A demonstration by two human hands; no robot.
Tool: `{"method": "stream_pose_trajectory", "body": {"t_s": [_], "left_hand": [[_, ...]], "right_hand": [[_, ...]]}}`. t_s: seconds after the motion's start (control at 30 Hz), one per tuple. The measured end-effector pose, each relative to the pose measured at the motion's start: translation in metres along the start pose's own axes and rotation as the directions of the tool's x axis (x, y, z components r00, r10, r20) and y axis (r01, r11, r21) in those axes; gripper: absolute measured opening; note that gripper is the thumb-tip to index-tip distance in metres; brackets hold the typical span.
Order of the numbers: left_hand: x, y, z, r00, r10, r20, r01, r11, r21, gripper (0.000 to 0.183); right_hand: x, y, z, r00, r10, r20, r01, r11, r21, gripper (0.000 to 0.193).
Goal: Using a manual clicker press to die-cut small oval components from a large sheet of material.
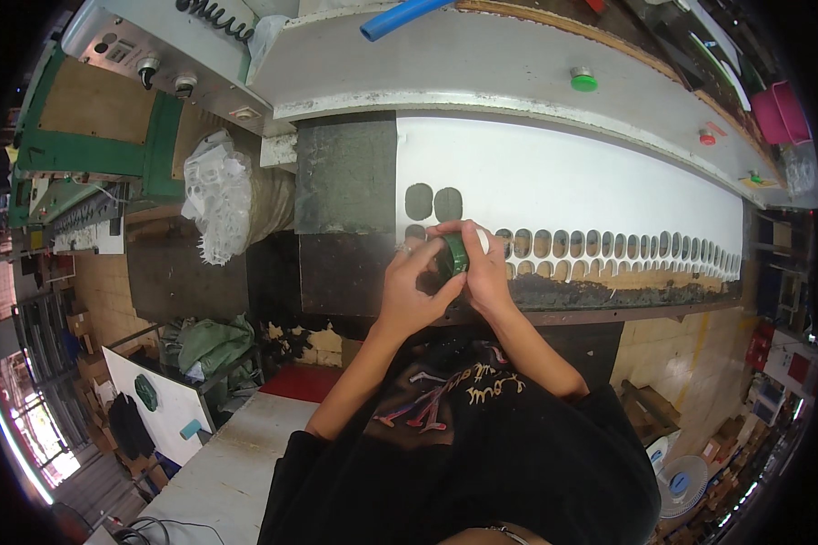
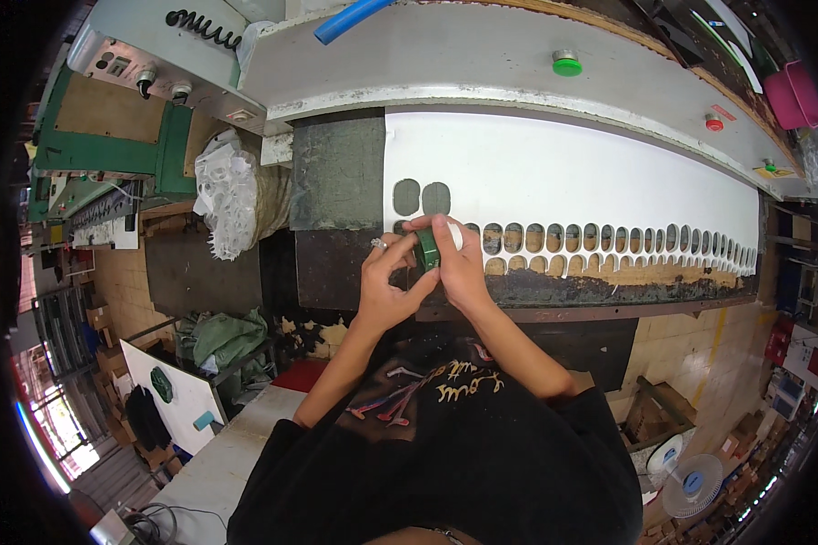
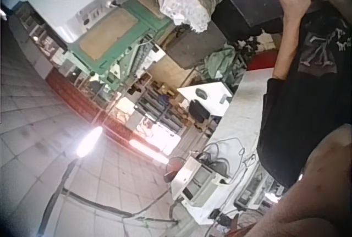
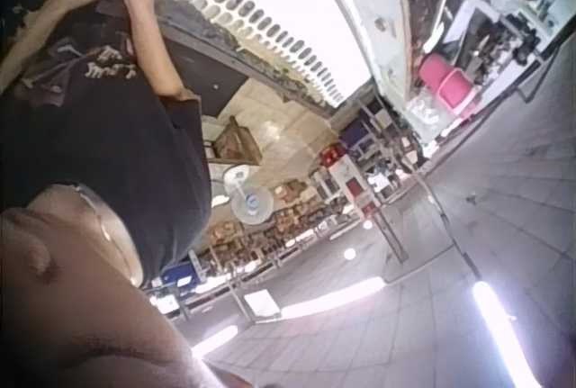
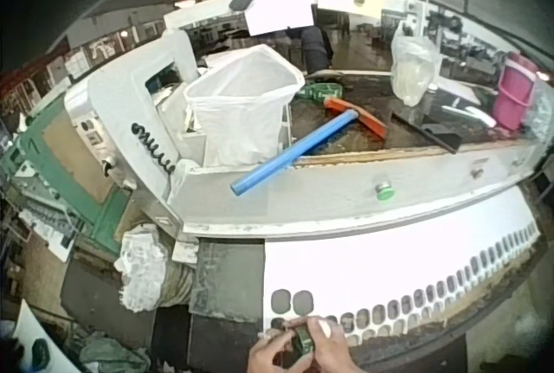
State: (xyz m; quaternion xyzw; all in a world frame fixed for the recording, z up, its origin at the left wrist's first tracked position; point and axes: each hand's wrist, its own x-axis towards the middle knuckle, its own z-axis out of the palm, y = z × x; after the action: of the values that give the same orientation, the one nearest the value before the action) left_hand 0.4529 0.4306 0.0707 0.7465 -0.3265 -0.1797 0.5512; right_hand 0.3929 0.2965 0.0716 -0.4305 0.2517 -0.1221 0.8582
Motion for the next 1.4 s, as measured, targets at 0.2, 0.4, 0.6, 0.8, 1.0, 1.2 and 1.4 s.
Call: {"method": "stream_pose_trajectory", "body": {"t_s": [0.2, 0.4, 0.6, 0.8, 1.0, 1.2, 1.4], "left_hand": [[0.011, 0.005, -0.013, 0.971, -0.039, 0.235, 0.06, 0.995, -0.083, 0.048], [0.002, -0.008, -0.004, 0.953, -0.133, 0.273, 0.247, 0.863, -0.441, 0.044], [0.001, -0.025, 0.006, 0.972, -0.178, 0.153, 0.233, 0.814, -0.532, 0.038], [0.012, 0.01, -0.013, 0.961, -0.086, 0.263, 0.179, 0.917, -0.355, 0.04], [0.011, -0.005, -0.005, 0.953, -0.102, 0.284, 0.236, 0.837, -0.493, 0.043], [0.011, -0.015, 0.018, 0.974, -0.227, 0.009, 0.17, 0.703, -0.691, 0.038], [0.065, -0.025, 0.026, 0.967, -0.246, -0.07, 0.253, 0.959, 0.123, 0.041]], "right_hand": [[-0.003, -0.008, -0.001, 1.0, -0.006, 0.024, 0.008, 0.997, -0.078, 0.042], [-0.009, -0.001, -0.009, 0.999, 0.025, 0.02, -0.024, 0.998, -0.063, 0.043], [0.003, 0.002, -0.005, 0.988, 0.057, -0.142, -0.04, 0.992, 0.12, 0.051], [-0.001, -0.007, -0.004, 0.998, 0.042, -0.043, -0.042, 0.999, -0.003, 0.054], [0.005, -0.011, 0.006, 0.986, 0.016, -0.168, 0.001, 0.995, 0.1, 0.048], [0.031, 0.01, -0.041, 0.957, 0.189, -0.221, 0.044, 0.657, 0.753, 0.045], [0.028, -0.017, -0.119, 0.843, -0.467, -0.269, 0.226, 0.76, -0.61, 0.034]]}}
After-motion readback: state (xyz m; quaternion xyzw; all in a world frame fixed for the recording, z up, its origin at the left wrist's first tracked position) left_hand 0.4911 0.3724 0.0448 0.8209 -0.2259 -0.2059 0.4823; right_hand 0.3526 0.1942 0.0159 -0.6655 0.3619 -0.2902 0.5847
